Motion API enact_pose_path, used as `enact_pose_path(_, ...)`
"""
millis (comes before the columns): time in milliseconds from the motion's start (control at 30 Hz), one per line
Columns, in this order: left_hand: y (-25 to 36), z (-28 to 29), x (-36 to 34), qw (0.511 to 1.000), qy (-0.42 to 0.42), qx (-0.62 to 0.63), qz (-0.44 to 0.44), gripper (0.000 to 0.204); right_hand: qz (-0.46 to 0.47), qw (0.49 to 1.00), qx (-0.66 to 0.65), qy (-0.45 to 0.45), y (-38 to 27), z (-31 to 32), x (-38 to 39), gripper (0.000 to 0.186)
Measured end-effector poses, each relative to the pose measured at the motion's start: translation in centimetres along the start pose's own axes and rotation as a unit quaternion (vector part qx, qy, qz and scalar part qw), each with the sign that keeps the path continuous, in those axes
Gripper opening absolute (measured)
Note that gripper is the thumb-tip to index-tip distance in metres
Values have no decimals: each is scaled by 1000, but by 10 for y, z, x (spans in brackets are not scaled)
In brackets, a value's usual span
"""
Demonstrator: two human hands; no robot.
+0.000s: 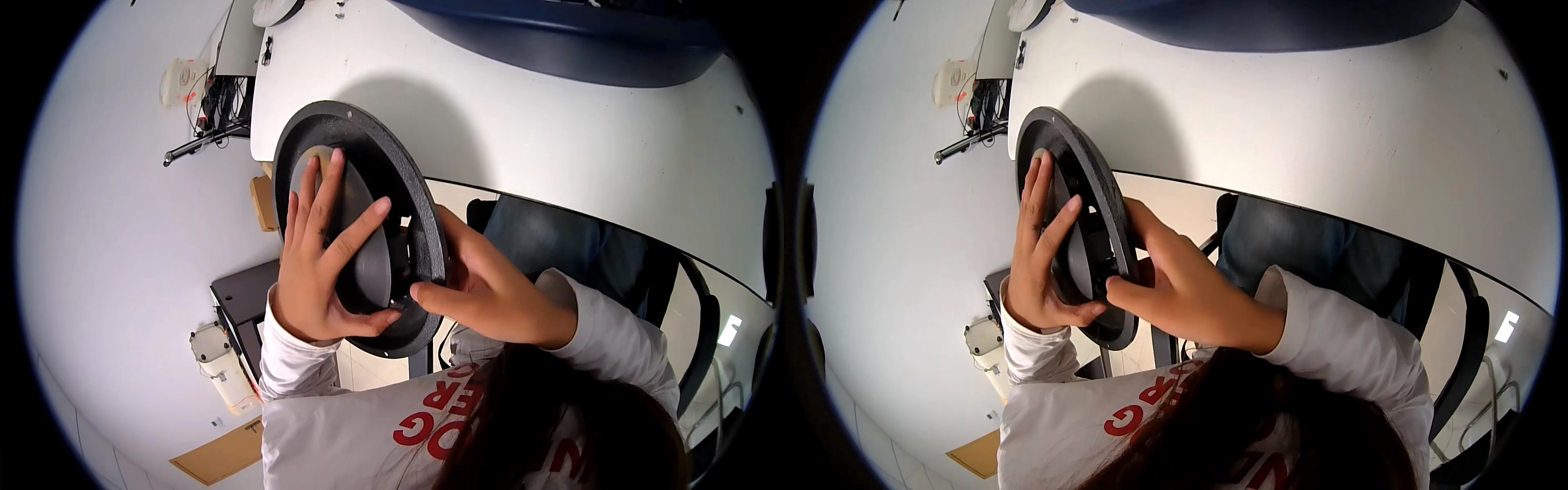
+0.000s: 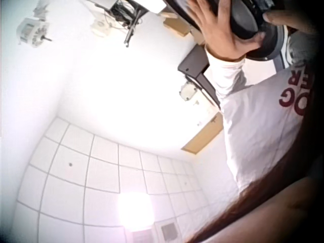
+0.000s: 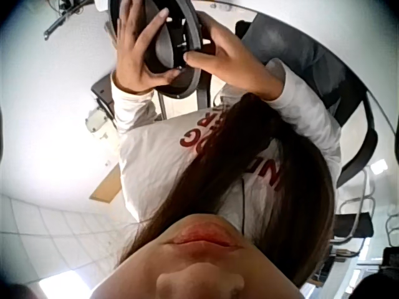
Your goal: The person disassembles a circular electronic device, removes a top cover, and uses a screwdriver to detach wires from a central component. They then reposition the cover and continue manipulating wires and small parts within the device's housing.
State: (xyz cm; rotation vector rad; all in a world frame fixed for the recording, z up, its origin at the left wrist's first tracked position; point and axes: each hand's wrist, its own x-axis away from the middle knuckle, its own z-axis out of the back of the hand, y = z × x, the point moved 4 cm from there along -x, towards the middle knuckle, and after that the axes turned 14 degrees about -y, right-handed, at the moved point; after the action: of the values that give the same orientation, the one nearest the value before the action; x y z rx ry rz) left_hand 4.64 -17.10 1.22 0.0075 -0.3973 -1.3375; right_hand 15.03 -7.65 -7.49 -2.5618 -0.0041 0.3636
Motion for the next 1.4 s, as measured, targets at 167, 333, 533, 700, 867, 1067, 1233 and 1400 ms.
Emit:
enact_pose_path(167, 2, -4, 0, 999, -6, -14, 45, 90, -36, 999, -25, 5, 0, 4, 0, 61)
enact_pose_path(333, -1, -11, 0, 999, 26, -29, 38, 90, -56, 996, -62, 10, -1, 13, -2, 63)
enact_pose_path(533, -2, -5, 1, 998, -55, 15, 35, 83, -113, 987, -113, 21, 3, 15, 1, 59)
enact_pose_path(700, 6, -9, 1, 995, -54, -51, 59, 82, -114, 987, -112, 27, -2, 12, 1, 58)
enact_pose_path(867, 8, -10, 4, 995, -38, -61, 68, 81, -99, 984, -150, 7, 3, 13, 2, 60)
enact_pose_path(1067, 5, -15, 7, 994, -25, -97, 40, 88, -88, 987, -133, 4, 1, 13, 1, 63)
enact_pose_path(1233, -11, -5, 19, 999, 50, 19, 7, 105, -97, 987, -131, 5, 0, 12, 0, 62)
enact_pose_path(1400, 3, -10, 18, 995, -53, -65, 45, 99, -85, 991, -100, 13, -3, 9, 0, 61)
